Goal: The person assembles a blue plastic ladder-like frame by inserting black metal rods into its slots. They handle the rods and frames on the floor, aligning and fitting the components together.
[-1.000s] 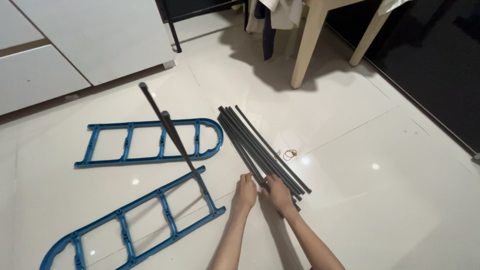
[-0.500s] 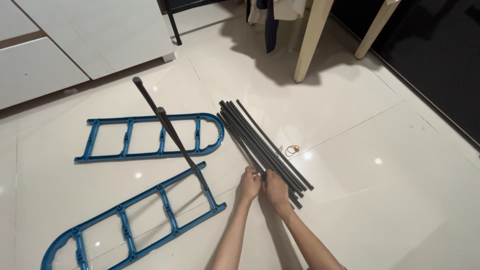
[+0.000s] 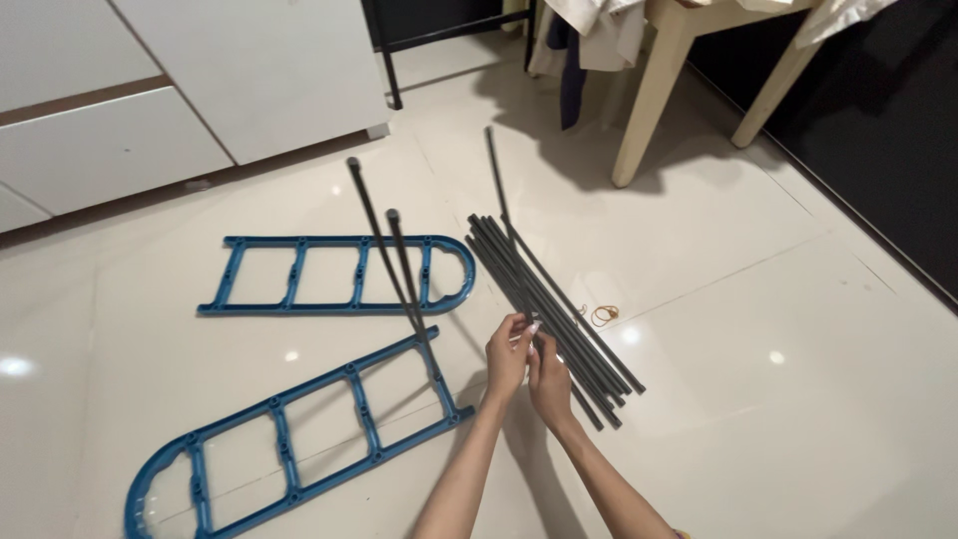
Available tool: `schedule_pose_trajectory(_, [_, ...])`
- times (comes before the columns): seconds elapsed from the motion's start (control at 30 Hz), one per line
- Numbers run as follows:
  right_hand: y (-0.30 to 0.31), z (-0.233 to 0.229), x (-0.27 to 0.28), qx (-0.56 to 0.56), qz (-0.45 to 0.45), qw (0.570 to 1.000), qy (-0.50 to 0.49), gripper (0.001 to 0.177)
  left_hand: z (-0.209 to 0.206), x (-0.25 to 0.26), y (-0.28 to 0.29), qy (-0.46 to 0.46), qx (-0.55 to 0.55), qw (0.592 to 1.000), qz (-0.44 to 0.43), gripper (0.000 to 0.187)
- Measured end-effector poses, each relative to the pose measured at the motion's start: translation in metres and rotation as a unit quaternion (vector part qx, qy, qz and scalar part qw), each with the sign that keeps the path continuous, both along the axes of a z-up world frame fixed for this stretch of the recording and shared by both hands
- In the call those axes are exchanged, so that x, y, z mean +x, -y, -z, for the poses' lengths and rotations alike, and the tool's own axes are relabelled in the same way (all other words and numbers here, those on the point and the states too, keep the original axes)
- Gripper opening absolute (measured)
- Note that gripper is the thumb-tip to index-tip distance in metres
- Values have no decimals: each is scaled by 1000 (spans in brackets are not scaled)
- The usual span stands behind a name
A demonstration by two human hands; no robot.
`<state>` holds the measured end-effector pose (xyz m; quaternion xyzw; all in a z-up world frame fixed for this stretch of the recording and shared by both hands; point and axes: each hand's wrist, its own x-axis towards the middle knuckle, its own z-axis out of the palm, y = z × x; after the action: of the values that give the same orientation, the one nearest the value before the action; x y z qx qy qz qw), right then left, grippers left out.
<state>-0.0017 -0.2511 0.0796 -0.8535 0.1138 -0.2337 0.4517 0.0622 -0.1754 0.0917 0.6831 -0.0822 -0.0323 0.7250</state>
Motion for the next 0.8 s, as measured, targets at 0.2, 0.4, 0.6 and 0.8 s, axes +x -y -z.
schedule_pose_trajectory(0.2, [-23,-26,4,-7,-38,999,-13,27,-69,-19,-43,94,38,995,-14,18])
schedule_pose_trajectory(0.4, [-40,-39,-4,-79,-98,991,43,27,-106,-42,-78,142,95,985,-24,22])
schedule_pose_trajectory(0.6, [-55,-49,-20,-58,-131,990,-12,19,-83,-71,-118,183,171,966,-58,20])
schedule_pose_trajectory(0.8, [-70,-54,-33,-67,-135,988,-42,13,-7,-95,-170,141,353,923,-65,31])
